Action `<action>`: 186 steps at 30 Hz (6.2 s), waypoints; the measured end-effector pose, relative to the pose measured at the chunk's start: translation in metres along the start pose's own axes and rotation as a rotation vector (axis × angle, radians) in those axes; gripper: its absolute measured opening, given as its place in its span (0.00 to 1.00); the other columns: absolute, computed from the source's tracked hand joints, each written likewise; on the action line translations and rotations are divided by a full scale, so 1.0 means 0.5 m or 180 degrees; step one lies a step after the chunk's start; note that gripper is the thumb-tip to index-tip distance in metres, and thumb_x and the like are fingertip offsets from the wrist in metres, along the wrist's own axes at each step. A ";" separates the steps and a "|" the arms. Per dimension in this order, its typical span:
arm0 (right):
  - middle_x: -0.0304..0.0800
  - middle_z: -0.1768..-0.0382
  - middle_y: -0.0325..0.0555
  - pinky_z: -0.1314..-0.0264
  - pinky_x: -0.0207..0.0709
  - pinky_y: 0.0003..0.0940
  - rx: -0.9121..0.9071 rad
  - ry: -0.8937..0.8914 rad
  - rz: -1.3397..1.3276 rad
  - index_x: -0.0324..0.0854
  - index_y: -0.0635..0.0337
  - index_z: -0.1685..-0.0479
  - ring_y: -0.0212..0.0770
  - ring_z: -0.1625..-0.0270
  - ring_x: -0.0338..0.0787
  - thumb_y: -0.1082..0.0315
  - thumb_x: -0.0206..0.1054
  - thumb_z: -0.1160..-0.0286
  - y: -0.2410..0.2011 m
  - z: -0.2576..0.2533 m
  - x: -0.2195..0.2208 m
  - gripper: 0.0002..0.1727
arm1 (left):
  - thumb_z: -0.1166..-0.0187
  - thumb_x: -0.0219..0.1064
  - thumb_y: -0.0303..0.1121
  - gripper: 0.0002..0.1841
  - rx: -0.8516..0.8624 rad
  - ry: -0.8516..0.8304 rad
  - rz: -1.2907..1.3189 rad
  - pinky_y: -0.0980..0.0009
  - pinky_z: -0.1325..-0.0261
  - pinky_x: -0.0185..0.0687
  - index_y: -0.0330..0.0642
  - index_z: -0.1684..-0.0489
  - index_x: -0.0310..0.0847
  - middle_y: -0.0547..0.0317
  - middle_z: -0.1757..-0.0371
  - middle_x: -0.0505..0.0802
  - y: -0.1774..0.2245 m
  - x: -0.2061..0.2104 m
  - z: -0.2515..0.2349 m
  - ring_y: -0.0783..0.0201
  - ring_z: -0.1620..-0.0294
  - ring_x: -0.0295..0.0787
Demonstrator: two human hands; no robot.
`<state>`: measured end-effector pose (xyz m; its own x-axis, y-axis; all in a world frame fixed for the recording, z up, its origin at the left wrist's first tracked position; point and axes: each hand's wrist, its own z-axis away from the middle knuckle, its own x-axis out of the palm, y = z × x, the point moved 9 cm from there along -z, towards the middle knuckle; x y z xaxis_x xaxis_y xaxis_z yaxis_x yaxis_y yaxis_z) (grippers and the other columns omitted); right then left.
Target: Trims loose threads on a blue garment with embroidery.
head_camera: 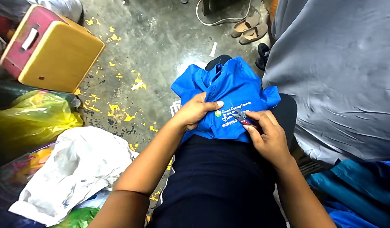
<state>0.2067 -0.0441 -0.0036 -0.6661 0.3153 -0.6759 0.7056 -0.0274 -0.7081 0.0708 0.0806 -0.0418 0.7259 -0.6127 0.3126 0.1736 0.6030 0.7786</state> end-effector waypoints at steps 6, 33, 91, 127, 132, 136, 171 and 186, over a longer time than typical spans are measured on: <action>0.89 0.54 0.54 0.55 0.82 0.37 0.0024 -0.0024 0.0080 0.88 0.64 0.38 0.44 0.56 0.88 0.67 0.63 0.21 0.001 -0.001 0.002 0.18 | 0.16 0.56 0.19 0.11 0.0035 -0.0086 -0.0006 0.73 0.53 0.91 0.41 0.45 0.79 0.63 0.60 0.95 -0.001 -0.003 -0.003 0.73 0.60 0.93; 0.90 0.52 0.51 0.41 0.82 0.29 -0.0117 -0.0177 -0.0375 0.88 0.65 0.39 0.37 0.48 0.88 0.67 0.65 0.21 0.012 -0.012 0.019 0.17 | 0.16 0.54 0.18 0.12 -0.0419 -0.0313 0.0269 0.74 0.54 0.91 0.43 0.46 0.79 0.63 0.60 0.95 -0.038 -0.017 -0.030 0.72 0.61 0.94; 0.85 0.58 0.40 0.50 0.77 0.10 0.0503 -0.0349 -0.0916 0.91 0.65 0.43 0.20 0.55 0.83 0.70 0.71 0.30 0.041 -0.016 0.014 0.17 | 0.16 0.55 0.19 0.11 -0.0452 -0.0230 0.0337 0.74 0.55 0.91 0.42 0.47 0.80 0.62 0.61 0.95 -0.035 -0.015 -0.030 0.72 0.62 0.94; 0.86 0.73 0.46 0.67 0.75 0.22 0.0215 -0.0374 -0.0370 0.81 0.72 0.32 0.29 0.74 0.78 0.59 0.58 0.12 -0.017 0.025 0.043 0.25 | 0.33 0.68 0.11 0.20 0.0277 -0.0251 0.0057 0.71 0.50 0.92 0.38 0.44 0.78 0.60 0.57 0.96 -0.006 0.000 -0.023 0.70 0.58 0.94; 0.95 0.59 0.56 0.60 0.83 0.33 0.0099 -0.0296 -0.0183 0.83 0.71 0.31 0.40 0.65 0.91 0.60 0.58 0.12 -0.021 0.022 0.042 0.24 | 0.33 0.68 0.10 0.21 0.0342 -0.0208 0.0082 0.71 0.49 0.92 0.38 0.43 0.77 0.59 0.56 0.95 -0.003 0.002 -0.023 0.70 0.57 0.94; 0.95 0.57 0.57 0.58 0.85 0.35 0.0044 -0.0248 -0.0131 0.83 0.70 0.31 0.43 0.61 0.93 0.61 0.58 0.12 -0.021 0.022 0.046 0.24 | 0.33 0.67 0.11 0.20 0.0287 -0.0173 0.0086 0.71 0.50 0.92 0.38 0.44 0.77 0.59 0.57 0.95 -0.002 0.000 -0.022 0.70 0.58 0.94; 0.86 0.70 0.49 0.62 0.78 0.23 0.0082 -0.0013 -0.0370 0.76 0.74 0.29 0.32 0.71 0.82 0.59 0.59 0.11 -0.009 0.021 0.052 0.25 | 0.30 0.65 0.11 0.18 0.0323 -0.0303 0.0393 0.71 0.50 0.92 0.39 0.45 0.78 0.60 0.58 0.96 -0.008 0.006 -0.026 0.70 0.58 0.94; 0.94 0.62 0.56 0.58 0.84 0.30 -0.0109 -0.0107 -0.0216 0.85 0.73 0.39 0.39 0.63 0.92 0.62 0.57 0.11 -0.023 0.019 0.050 0.21 | 0.26 0.62 0.12 0.16 0.0255 -0.0208 0.0240 0.72 0.51 0.92 0.39 0.45 0.77 0.61 0.58 0.95 -0.009 0.005 -0.022 0.71 0.59 0.94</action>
<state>0.1797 -0.0451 -0.0143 -0.7200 0.2833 -0.6335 0.6660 0.0255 -0.7455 0.0792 0.0819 -0.0501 0.6895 -0.6006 0.4048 0.0644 0.6075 0.7917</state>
